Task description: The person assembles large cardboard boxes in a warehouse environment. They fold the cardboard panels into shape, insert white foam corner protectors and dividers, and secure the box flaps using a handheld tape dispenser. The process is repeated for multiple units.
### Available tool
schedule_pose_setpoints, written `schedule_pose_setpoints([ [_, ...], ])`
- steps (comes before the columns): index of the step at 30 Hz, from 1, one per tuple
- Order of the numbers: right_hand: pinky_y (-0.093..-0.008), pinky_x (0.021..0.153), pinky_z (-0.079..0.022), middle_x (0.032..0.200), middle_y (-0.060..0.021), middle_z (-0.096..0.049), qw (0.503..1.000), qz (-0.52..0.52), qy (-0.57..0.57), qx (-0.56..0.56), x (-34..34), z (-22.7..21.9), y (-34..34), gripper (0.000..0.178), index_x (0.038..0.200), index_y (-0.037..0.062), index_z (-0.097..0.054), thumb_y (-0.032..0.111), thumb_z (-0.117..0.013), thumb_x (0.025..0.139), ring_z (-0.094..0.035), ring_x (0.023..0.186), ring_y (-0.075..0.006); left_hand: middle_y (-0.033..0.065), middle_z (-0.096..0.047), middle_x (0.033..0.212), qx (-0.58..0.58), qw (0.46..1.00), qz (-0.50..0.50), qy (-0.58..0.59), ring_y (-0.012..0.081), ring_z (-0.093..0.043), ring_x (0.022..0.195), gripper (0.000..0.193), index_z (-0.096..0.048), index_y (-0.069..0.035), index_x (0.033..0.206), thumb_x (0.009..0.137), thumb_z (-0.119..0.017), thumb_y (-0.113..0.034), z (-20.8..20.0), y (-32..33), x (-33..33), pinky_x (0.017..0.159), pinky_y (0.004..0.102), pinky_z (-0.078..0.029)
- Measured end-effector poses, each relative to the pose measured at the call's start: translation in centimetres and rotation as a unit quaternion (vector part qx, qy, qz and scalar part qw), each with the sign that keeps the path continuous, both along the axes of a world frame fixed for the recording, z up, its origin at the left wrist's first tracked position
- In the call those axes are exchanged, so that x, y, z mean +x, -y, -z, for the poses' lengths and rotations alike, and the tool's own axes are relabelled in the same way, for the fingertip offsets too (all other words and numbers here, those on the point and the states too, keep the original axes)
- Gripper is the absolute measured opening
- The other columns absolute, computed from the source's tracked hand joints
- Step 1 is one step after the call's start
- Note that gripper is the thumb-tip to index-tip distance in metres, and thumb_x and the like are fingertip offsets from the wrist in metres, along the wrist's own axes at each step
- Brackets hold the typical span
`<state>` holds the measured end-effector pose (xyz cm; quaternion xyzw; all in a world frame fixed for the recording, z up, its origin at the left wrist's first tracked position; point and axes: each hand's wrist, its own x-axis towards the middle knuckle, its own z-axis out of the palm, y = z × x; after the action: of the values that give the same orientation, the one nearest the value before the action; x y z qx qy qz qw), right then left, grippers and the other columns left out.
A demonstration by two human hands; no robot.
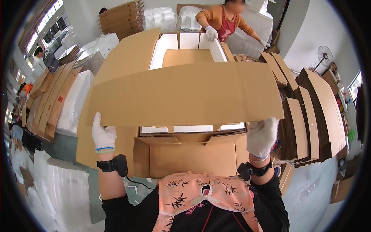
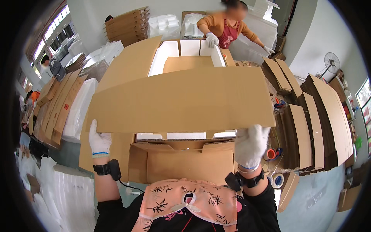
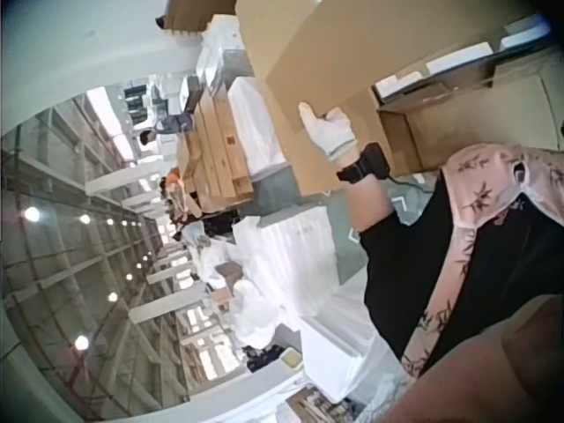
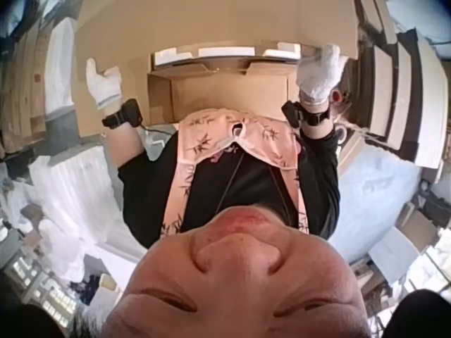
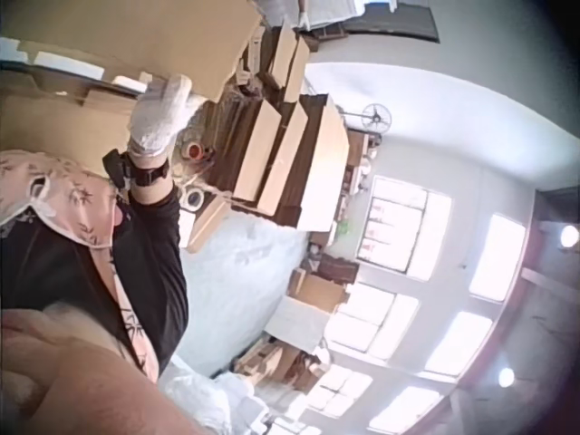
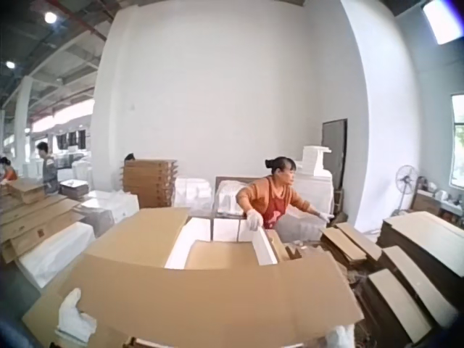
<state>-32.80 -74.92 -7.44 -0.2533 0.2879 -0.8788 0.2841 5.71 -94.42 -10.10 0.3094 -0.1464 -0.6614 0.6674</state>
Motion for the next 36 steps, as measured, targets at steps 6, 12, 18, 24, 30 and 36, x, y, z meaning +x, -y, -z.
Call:
schedule_pose_setpoints([
  [6, -0.0320, 0.090, -0.054, 0.120, -0.0072, -0.063, 0.975, 0.104, -0.137, 0.140, -3.1, 2.3, 3.0, 0.040, 0.128, 0.0036, -0.057, -0.005, -0.060, 0.089, -0.063, 0.108, -0.0195, 0.0033, -0.068, 0.100, 0.016, 0.999, -0.039, 0.034, 0.0122, -0.063, 0.072, 0.027, -0.061, -0.007, 0.113, 0.095, -0.064, -0.027, 0.0, 0.6, -1.1, 0.047, 0.0226, -0.041],
  [12, -0.0302, 0.088, -0.050, 0.111, -0.0047, -0.066, 0.911, 0.177, -0.287, 0.235, -3.1, 1.5, 2.6, 0.030, 0.117, -0.0010, -0.064, -0.004, -0.061, 0.087, -0.062, 0.100, -0.0144, 0.0068, -0.068, 0.104, -0.121, 0.884, -0.028, 0.450, 0.0135, -0.067, 0.083, 0.032, -0.061, -0.003, 0.118, 0.090, -0.068, -0.018, -1.7, -1.2, -0.9, 0.058, 0.0242, -0.052],
  [18, -0.0321, 0.078, -0.052, 0.093, -0.0109, -0.070, 0.720, 0.156, -0.504, 0.450, -5.9, 2.5, 2.3, 0.027, 0.108, -0.0027, -0.066, 0.006, -0.063, 0.082, -0.066, 0.087, -0.0167, 0.0108, -0.067, 0.109, -0.337, 0.699, 0.031, 0.630, 0.0155, -0.067, 0.086, 0.045, -0.055, 0.002, 0.128, 0.087, -0.065, -0.012, -1.9, 0.8, -0.8, 0.068, 0.0285, -0.056],
  [24, -0.0388, 0.074, -0.055, 0.093, -0.0195, -0.070, 0.710, -0.085, -0.500, 0.488, -10.5, 4.5, 1.7, 0.038, 0.115, -0.0026, -0.064, 0.018, -0.064, 0.083, -0.071, 0.079, -0.0288, 0.0107, -0.069, 0.098, -0.236, 0.689, 0.231, 0.645, 0.0156, -0.066, 0.067, 0.049, -0.052, 0.001, 0.133, 0.090, -0.062, -0.020, -6.1, 1.2, -6.4, 0.063, 0.0317, -0.056],
  [30, -0.0457, 0.090, -0.053, 0.108, -0.0215, -0.068, 0.673, 0.188, -0.572, 0.430, -9.1, 5.2, 2.6, 0.054, 0.140, 0.0012, -0.047, 0.020, -0.059, 0.091, -0.067, 0.100, -0.0362, 0.0115, -0.068, 0.080, -0.186, 0.624, 0.296, 0.699, 0.0189, -0.067, 0.058, 0.046, -0.060, -0.001, 0.120, 0.090, -0.060, -0.035, -4.1, 3.6, -6.9, 0.060, 0.0322, -0.055],
  [36, -0.0575, 0.116, -0.024, 0.085, -0.0168, -0.067, 0.551, -0.003, -0.814, 0.186, -6.6, 1.3, 4.4, 0.049, 0.090, 0.0007, -0.071, 0.047, -0.055, 0.090, -0.062, 0.097, -0.0380, 0.0160, -0.069, 0.078, -0.166, 0.470, 0.328, 0.803, 0.0222, -0.068, 0.057, 0.038, -0.063, 0.000, 0.096, 0.090, -0.055, -0.037, -1.6, 5.0, -5.9, 0.061, 0.0365, -0.056],
])
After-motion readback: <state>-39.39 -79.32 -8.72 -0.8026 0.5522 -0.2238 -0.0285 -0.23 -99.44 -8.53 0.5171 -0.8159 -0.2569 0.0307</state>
